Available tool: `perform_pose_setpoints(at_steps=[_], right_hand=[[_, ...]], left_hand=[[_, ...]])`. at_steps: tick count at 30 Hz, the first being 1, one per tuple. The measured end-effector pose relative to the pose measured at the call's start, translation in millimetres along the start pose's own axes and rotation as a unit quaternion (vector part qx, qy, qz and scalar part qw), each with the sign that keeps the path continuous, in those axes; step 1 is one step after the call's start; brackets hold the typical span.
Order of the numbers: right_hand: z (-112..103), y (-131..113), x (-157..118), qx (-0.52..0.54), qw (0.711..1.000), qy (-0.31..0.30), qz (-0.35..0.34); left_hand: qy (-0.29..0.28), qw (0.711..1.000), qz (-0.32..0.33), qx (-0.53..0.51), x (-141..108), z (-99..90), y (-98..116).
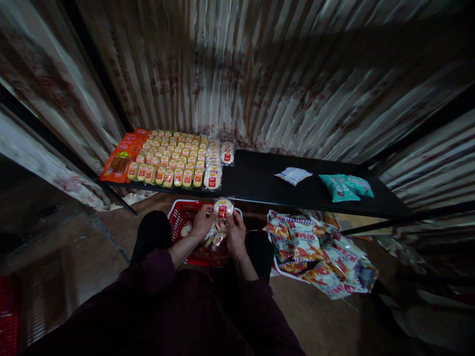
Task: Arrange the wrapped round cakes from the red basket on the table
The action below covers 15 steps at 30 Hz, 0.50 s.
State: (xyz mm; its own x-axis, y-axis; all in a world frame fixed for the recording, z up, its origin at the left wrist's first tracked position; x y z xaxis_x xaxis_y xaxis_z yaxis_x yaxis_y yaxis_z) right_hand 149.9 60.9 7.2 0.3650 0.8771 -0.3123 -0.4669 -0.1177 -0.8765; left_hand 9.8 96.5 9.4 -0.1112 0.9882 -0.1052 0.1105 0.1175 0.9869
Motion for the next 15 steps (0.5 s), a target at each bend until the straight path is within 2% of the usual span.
perform_pose_setpoints(at_steps=[4,7,9,11,13,15], right_hand=[[2,-11,-4,-0.046,0.997,-0.017,-0.054],[5,-19,-7,-0.121,0.985,-0.027,-0.120],[7,-26,-12,-0.209,0.959,-0.020,-0.192],[13,-32,-18,-0.302,0.917,-0.018,-0.259],[20,-33,-25,-0.366,0.879,-0.025,-0.303],[24,-33,-31,-0.395,0.856,-0.036,-0.331]], left_hand=[[-0.032,0.995,-0.041,-0.081,-8,8.7,2],[-0.072,0.978,-0.069,-0.185,-16,17.5,12],[-0.094,0.959,-0.089,-0.250,-21,23.0,17],[-0.101,0.945,-0.106,-0.293,-23,26.2,19],[-0.088,0.940,-0.120,-0.308,-23,26.0,17],[-0.060,0.942,-0.132,-0.302,-20,22.8,11]])
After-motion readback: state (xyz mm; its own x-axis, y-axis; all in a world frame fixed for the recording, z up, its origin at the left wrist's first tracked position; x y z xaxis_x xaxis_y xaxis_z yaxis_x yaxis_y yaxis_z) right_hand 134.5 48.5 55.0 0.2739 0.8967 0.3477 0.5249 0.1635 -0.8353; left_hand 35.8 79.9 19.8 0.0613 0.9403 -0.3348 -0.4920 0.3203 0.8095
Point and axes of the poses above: each hand's wrist, its own x-axis towards the middle knuckle, its own z-axis out of the palm, y = z × x, the point moved 7 cm from there along x, towards the middle knuckle, and after that the axes turned 3 degrees about z, right-handed, at the moved point
